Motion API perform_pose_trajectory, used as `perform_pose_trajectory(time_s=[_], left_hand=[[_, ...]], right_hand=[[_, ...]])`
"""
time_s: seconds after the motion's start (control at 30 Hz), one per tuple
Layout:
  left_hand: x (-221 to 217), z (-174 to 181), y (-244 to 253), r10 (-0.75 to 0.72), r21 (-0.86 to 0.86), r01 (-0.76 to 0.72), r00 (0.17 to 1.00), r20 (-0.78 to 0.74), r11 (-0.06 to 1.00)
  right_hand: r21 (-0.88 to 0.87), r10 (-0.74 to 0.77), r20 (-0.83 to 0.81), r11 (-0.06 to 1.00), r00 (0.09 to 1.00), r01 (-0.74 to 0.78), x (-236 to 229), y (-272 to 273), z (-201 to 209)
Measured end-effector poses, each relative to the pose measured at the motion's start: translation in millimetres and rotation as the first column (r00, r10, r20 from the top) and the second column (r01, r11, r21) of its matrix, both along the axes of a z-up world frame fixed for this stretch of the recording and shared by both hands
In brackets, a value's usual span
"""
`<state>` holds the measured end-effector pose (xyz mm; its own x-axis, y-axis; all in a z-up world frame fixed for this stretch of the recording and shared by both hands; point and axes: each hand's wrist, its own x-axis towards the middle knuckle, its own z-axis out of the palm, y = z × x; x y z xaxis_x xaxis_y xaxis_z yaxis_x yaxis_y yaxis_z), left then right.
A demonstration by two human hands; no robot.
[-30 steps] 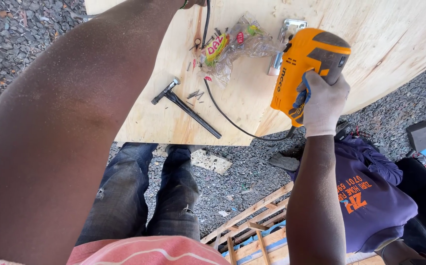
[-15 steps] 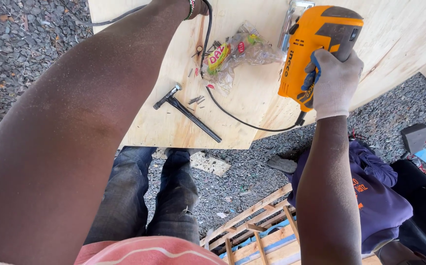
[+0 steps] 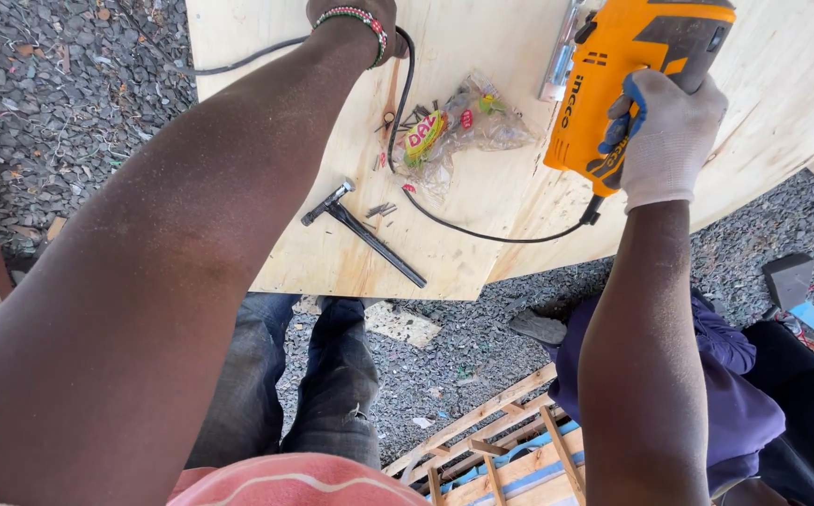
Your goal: Using a handheld jigsaw to cut a large sheet of plywood placed on the ground.
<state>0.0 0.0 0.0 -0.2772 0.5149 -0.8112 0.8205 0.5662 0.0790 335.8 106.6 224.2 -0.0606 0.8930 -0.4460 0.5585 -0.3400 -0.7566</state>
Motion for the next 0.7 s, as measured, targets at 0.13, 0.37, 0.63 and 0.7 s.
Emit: perform_pose_trajectory(time_s=[0.13,0.37,0.63,0.7], left_hand=[[24.0,-22.1,-0.2,-0.042,0.032,0.044,0.998,-0.044,0.999],[29.5,-34.4,-2.7,-0.133,0.031,0.141,0.976,-0.174,0.990],[31.6,-16.4,-4.2,-0.089,0.024,0.093,0.988,-0.126,0.995],[28.7,-29.1,-10.2,-0.082,0.076,0.090,0.991,-0.104,0.993]], right_hand=[[-0.007,0.012,0.018,1.000,1.000,-0.012,-12.7,19.0,3.4],[-0.015,0.000,0.003,1.000,1.000,0.001,-21.5,40.5,1.7],[-0.009,-0.008,0.043,1.000,0.999,0.009,-26.4,56.7,-3.1],[-0.011,0.058,0.073,0.998,0.996,-0.058,-25.7,57.6,-2.0]])
